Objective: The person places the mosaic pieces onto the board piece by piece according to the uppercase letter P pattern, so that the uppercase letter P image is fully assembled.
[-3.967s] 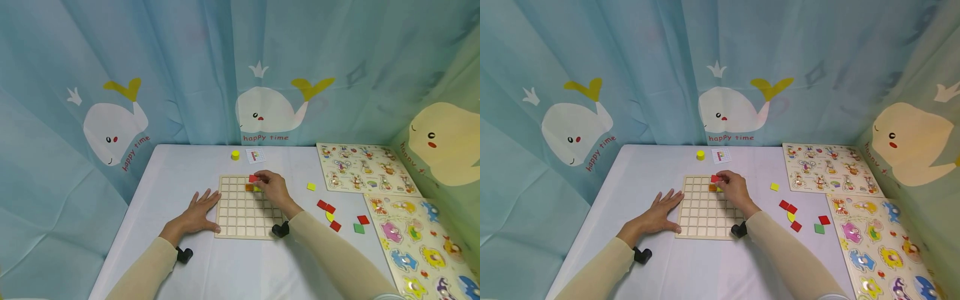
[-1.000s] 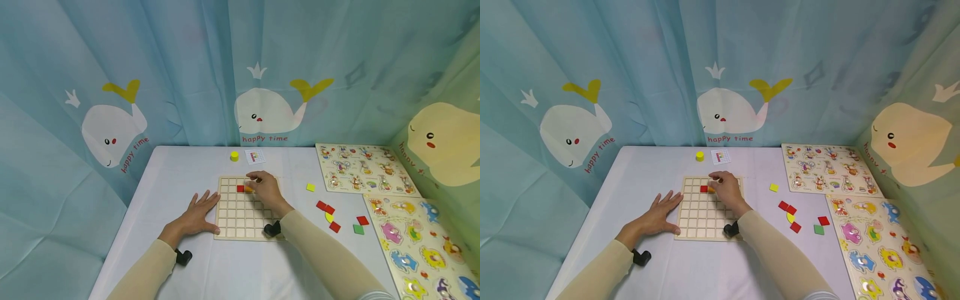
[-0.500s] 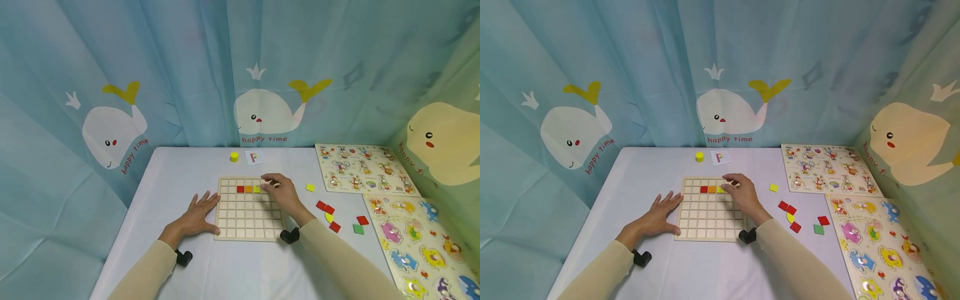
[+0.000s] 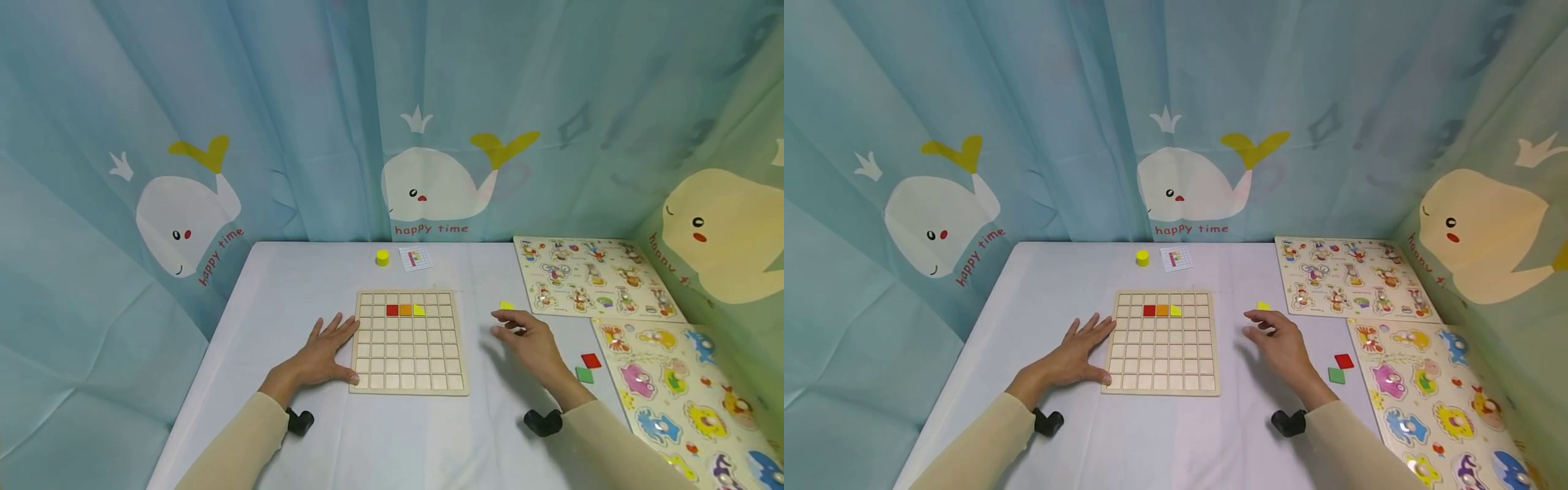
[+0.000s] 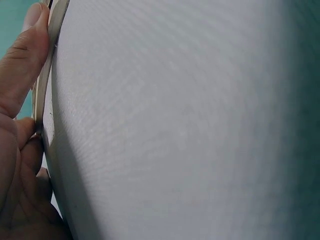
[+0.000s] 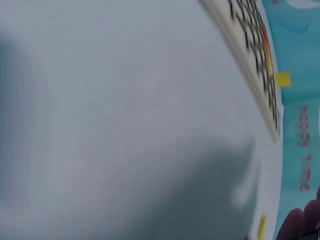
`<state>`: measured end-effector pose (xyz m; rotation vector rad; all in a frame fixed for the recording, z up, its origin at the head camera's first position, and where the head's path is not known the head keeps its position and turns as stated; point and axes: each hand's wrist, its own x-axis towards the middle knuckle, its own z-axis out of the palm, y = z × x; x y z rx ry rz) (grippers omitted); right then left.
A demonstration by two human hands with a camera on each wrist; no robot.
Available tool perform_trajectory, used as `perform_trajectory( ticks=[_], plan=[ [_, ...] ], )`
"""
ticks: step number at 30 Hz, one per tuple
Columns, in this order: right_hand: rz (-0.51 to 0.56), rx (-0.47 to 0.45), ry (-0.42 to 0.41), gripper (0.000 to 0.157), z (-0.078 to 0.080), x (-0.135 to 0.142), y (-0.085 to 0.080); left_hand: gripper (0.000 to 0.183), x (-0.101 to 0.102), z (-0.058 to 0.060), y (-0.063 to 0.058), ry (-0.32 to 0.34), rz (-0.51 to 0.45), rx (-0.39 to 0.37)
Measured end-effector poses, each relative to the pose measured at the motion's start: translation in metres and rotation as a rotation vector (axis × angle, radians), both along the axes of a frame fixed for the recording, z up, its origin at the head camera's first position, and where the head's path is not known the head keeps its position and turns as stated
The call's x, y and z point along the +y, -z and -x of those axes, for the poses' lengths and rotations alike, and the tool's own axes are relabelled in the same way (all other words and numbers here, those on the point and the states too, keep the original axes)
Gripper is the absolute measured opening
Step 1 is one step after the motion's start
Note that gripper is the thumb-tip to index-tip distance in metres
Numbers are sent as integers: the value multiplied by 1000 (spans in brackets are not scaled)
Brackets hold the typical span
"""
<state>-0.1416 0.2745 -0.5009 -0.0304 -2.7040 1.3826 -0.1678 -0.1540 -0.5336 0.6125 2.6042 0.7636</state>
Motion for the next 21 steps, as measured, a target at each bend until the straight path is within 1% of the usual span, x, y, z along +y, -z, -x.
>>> perform_trajectory(
  ticks=[2,4,8,10,13,17,21],
  plan=[
    [-8,-12,26,35,-8,11,2,119,0,0,0,2,-4,0],
    [3,-50,43,38,-16,22,3,119,0,1,1,4,2,-5],
    [30,-125,52,44,-31,39,2,120,-1,2,3,0,8,-6],
    [15,-157,56,46,-39,45,4,120,-1,2,3,-2,5,-3],
    [-32,-167,61,46,-48,54,8,120,0,2,3,0,2,0],
    [-90,-153,91,44,-57,61,11,120,0,1,3,2,8,2],
    [-101,-148,131,45,-63,64,9,120,1,1,1,-6,20,-3]
  ],
)
